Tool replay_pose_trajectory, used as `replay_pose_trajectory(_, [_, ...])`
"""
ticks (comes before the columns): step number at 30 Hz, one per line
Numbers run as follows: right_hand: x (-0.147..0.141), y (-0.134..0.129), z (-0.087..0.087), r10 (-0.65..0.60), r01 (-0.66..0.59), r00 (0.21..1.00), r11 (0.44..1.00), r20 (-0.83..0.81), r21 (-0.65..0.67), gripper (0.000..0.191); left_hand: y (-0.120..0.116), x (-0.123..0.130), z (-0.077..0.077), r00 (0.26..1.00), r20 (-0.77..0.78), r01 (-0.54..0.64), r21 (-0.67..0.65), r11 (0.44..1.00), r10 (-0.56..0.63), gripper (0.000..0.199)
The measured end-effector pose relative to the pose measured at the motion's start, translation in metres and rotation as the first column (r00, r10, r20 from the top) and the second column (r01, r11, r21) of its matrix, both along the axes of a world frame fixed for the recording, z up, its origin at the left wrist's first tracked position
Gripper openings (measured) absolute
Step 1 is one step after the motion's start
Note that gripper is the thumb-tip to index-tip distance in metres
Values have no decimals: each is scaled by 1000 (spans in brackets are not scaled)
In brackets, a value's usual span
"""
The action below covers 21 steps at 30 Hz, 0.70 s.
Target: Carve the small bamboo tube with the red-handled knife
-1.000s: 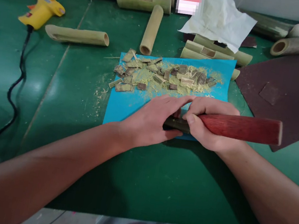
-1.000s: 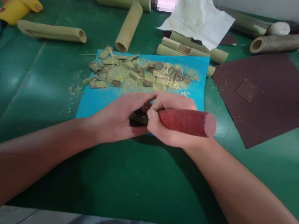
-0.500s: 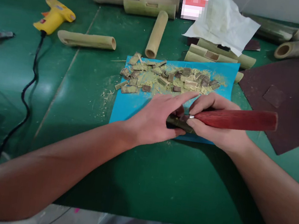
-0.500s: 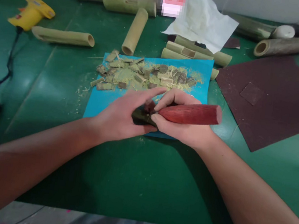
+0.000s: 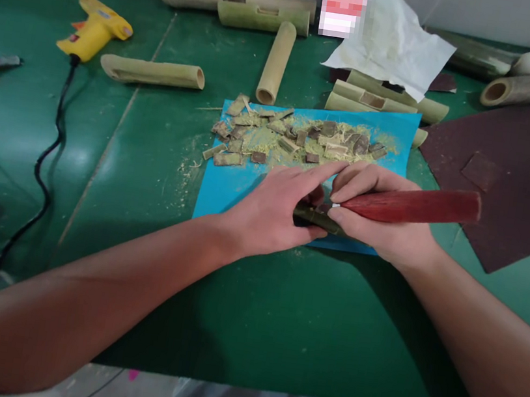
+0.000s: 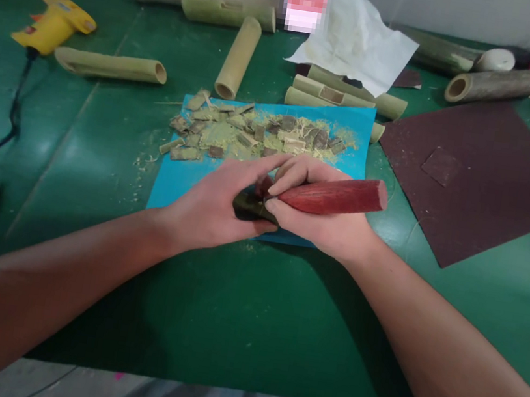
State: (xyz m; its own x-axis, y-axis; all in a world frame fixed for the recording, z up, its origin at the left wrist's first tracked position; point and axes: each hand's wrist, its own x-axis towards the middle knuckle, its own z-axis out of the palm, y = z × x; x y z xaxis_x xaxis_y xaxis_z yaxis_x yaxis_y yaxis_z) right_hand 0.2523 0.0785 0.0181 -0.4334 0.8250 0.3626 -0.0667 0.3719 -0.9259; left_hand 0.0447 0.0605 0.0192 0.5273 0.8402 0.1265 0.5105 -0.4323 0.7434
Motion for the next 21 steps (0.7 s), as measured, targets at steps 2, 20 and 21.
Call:
replay_pose_trajectory(2, [0, 0, 0, -14, 14, 1000, 1000, 11, -3, 18, 0, -1, -1, 1000, 15, 1, 0, 1000, -1, 77])
replay_pose_trajectory(20, [-4, -4, 12, -75, 65, 993, 992, 96, 108, 18, 0, 3, 1, 1000, 21, 19, -23, 1000, -19, 50])
replay_pose_trajectory(21, [-5, -4, 13, -93, 82, 989, 992, 114, 95, 20, 1, 3, 1, 1000, 17, 18, -18, 1000, -18, 45])
